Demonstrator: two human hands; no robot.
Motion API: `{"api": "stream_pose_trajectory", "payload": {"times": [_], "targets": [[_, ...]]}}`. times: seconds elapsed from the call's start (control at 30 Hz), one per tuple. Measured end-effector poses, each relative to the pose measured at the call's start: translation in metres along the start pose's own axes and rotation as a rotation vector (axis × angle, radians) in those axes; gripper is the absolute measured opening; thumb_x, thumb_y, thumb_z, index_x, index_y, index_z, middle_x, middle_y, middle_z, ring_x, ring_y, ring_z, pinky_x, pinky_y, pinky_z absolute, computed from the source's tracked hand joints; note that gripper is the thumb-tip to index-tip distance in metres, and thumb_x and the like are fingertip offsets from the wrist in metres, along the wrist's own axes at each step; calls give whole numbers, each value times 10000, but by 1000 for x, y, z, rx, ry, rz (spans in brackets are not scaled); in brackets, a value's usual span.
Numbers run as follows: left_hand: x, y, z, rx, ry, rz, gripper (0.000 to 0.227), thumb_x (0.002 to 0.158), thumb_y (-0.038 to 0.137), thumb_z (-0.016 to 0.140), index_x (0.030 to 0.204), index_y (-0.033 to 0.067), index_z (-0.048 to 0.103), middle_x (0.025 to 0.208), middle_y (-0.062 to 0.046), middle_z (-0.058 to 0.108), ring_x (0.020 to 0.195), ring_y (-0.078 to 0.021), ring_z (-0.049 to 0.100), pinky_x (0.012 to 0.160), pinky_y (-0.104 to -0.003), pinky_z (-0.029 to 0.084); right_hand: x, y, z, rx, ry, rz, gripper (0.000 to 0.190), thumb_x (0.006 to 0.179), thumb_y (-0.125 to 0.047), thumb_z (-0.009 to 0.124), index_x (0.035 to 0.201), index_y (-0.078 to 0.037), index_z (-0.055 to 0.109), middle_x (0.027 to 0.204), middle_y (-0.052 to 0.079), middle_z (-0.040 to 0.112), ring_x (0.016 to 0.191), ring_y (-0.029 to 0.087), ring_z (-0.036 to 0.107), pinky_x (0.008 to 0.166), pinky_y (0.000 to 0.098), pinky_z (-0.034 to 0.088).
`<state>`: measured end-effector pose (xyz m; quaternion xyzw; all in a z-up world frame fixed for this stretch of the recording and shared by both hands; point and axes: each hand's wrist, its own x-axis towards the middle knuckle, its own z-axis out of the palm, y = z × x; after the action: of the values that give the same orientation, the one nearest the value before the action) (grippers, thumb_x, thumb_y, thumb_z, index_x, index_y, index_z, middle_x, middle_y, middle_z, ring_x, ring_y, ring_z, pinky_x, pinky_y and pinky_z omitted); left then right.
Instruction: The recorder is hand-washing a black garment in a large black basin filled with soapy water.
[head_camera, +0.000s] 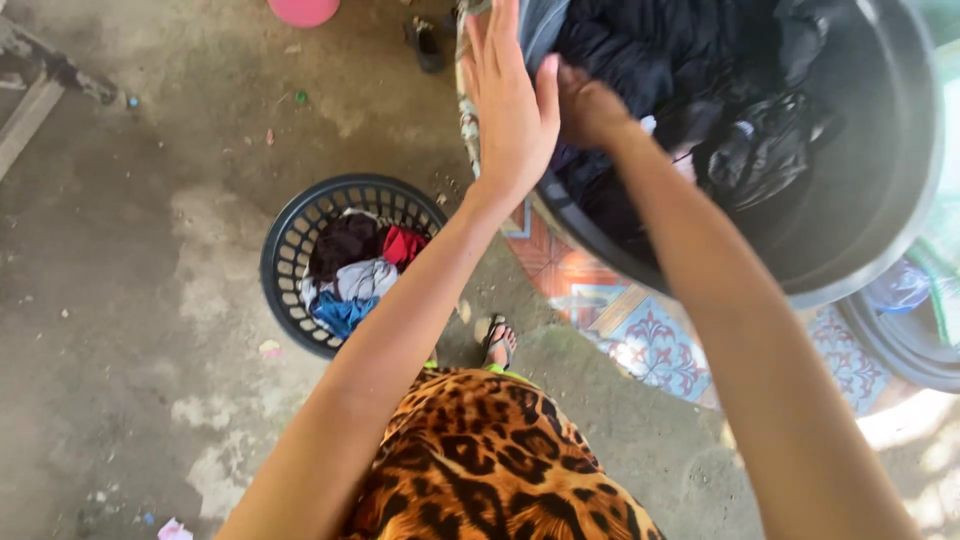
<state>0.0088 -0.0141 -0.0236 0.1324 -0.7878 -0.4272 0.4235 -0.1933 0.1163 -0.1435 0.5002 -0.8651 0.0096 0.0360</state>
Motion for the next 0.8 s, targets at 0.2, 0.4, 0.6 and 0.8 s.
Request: {"api": "stream_pose_trajectory", "payload": {"times": [0.2,0.4,0.6,0.8], "targets": [[-2,5,4,109,-33,46,750,949,-15,586,1610,31,236,1632,-211,347,1579,-516,185,1303,-648,131,12,-54,-22,11,-168,302,744,952,-382,565,1576,-69,310,1381,288,464,1182,484,487,945,581,459],[-2,9,-2,138,-96,46,780,868,-127,539,1591,41,300,1606,-233,365,1579,-505,187,1312,-633,129,5,-47,-10,78,6,296,412,961,-422,563,1249,-132,520,1248,263,558,1128,461,527,919,555,463],[0,14,-6,165,-111,70,738,854,-124,563,1545,50,369,1584,-229,383,1573,-491,187,1309,-631,125,-8,-25,-80,79,-93,466,789,674,-343,881,1270,-80,436,1041,298,676,969,476,676,836,504,566],[6,39,-16,161,-61,224,692,964,276,802,1483,42,409,1548,-196,428,1554,-429,235,1304,-619,142,-64,-52,-232,1060,460,546,615,797,-307,924,1239,-21,607,1079,84,743,863,196,774,616,377,626]]}}
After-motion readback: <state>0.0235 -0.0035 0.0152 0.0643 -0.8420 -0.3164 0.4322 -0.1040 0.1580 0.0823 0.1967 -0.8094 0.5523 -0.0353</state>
